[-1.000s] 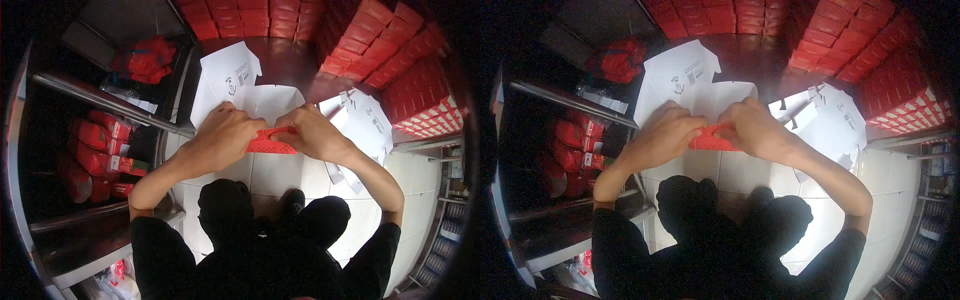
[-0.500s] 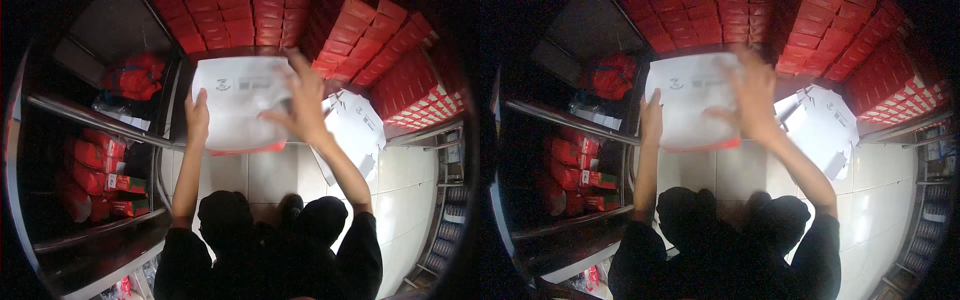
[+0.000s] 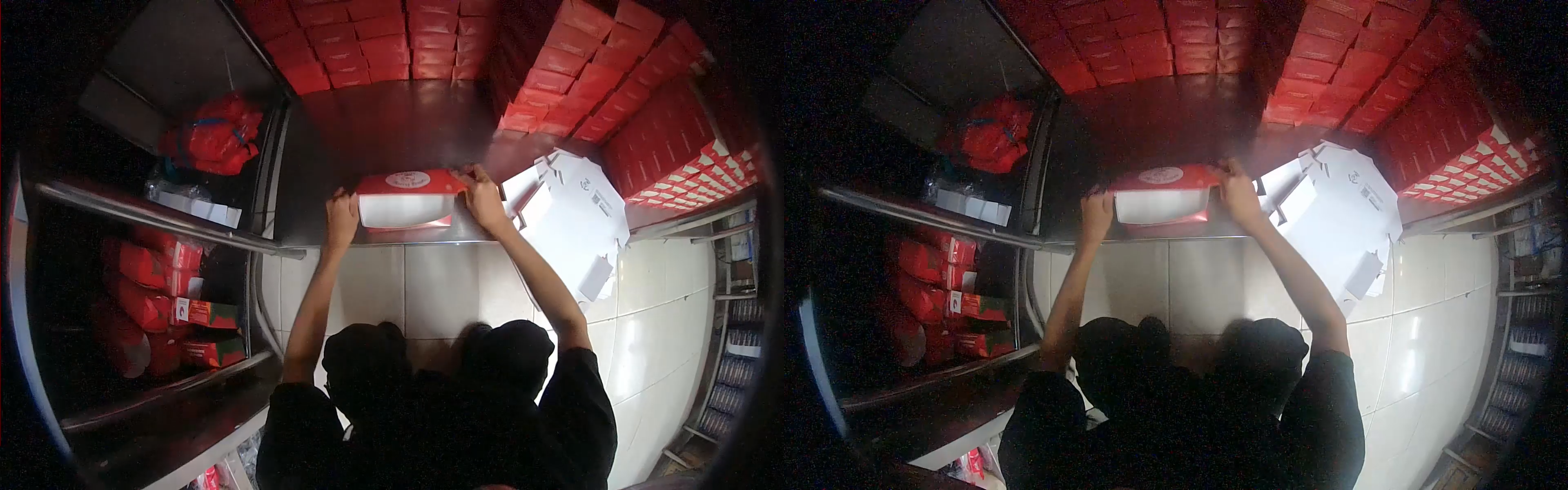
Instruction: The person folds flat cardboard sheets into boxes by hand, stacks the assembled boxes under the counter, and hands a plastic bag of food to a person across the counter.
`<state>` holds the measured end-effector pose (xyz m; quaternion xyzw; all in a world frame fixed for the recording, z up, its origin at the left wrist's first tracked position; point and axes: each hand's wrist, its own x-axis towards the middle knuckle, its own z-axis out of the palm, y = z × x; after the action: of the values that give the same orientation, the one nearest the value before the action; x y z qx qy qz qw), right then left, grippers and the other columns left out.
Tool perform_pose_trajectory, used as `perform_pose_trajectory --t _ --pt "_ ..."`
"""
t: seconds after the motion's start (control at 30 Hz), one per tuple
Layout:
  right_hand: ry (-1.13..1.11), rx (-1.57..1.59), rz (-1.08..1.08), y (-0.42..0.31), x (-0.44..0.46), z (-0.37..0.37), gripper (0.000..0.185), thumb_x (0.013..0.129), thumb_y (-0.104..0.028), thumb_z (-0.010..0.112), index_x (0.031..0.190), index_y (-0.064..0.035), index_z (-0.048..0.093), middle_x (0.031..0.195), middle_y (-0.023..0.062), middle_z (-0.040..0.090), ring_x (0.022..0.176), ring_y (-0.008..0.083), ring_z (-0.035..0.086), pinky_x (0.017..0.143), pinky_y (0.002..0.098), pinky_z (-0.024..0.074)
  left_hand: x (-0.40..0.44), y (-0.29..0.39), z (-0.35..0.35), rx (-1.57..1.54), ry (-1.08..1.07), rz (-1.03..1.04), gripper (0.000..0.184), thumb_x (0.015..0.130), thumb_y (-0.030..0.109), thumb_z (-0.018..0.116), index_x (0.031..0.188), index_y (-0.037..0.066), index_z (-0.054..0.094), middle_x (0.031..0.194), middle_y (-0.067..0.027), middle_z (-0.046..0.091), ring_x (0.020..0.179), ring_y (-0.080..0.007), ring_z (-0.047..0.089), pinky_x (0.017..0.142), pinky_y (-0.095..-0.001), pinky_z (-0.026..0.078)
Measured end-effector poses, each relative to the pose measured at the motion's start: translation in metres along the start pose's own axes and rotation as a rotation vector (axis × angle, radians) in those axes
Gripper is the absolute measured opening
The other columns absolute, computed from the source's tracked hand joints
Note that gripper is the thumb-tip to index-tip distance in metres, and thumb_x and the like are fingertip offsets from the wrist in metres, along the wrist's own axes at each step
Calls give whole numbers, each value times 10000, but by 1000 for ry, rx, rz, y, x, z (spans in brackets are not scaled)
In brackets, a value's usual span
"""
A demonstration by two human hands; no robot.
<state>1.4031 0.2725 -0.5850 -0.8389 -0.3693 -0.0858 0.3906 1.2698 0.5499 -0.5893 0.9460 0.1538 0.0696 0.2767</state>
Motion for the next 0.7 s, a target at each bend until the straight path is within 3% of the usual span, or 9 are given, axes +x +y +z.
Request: perform_pose_trajectory --t 0.07,0.1,0.2,0.23,0.33,0.43,0.5,0.6,0.7 --pt "36 -2 36 -1 -9 10 317 747 41 515 1042 -36 599 927 210 569 832 367 563 764 382 452 -19 30 -11 -325 -59 -158 400 883 313 480 1007 -64 534 1030 -241 535 952 -322 545 746 -394 467" --pt "157 17 27 -4 -9 16 317 749 18 532 1052 -43 603 784 176 594 705 244 593 686 322 463 -24 42 -14 -488 -87 -240 453 887 370 478 1011 -62 537 1023 -222 549 956 -299 555 750 -389 477" --pt "44 116 376 -8 -12 19 299 768 -7 534 1056 -49 605 740 154 577 637 97 529 626 252 439 -21 20 13 -1272 23 -413 717 833 601 400 1144 -41 470 1155 -182 494 1101 -253 468 892 -408 411" --pt "10 141 393 -8 -14 20 307 776 -8 529 1074 -47 596 724 131 577 629 76 499 610 237 428 -19 20 13 -1174 -22 -472 860 809 681 292 1279 -38 331 1248 -200 418 1167 -265 418 971 -407 354" --pt "-153 299 485 -2 -23 22 332 811 -50 515 1141 -46 553 747 75 589 650 40 457 612 218 410 -16 22 9 -1072 -148 -482 802 816 628 395 1286 -21 346 1283 -181 396 1189 -247 399 967 -409 355" --pt "-380 670 677 14 -25 19 397 859 -214 488 1222 -52 484 933 53 596 801 69 494 726 258 408 -21 14 3 -1089 -190 -488 689 771 583 534 1106 -18 515 1071 -106 562 1016 -200 531 917 -390 420" --pt "-445 958 834 3 -12 -9 496 885 -385 454 1258 -58 439 1092 53 562 956 100 494 825 288 383 -14 -5 21 -1039 -106 -578 650 750 573 573 1057 0 549 1039 -88 577 1013 -176 534 909 -384 425" --pt "-548 764 971 -2 -5 -7 774 832 -626 315 1351 -52 274 1383 99 306 1241 243 327 1025 364 254 -15 40 -7 -913 15 -621 642 726 611 570 936 5 589 907 -82 606 890 -170 595 814 -353 484" --pt "-560 805 890 2 -9 1 738 829 -650 317 1254 -58 432 1246 111 466 1118 204 426 926 319 321 -6 51 -18 -705 81 -685 668 750 641 506 938 6 593 837 -79 618 717 -189 631 679 -311 528"
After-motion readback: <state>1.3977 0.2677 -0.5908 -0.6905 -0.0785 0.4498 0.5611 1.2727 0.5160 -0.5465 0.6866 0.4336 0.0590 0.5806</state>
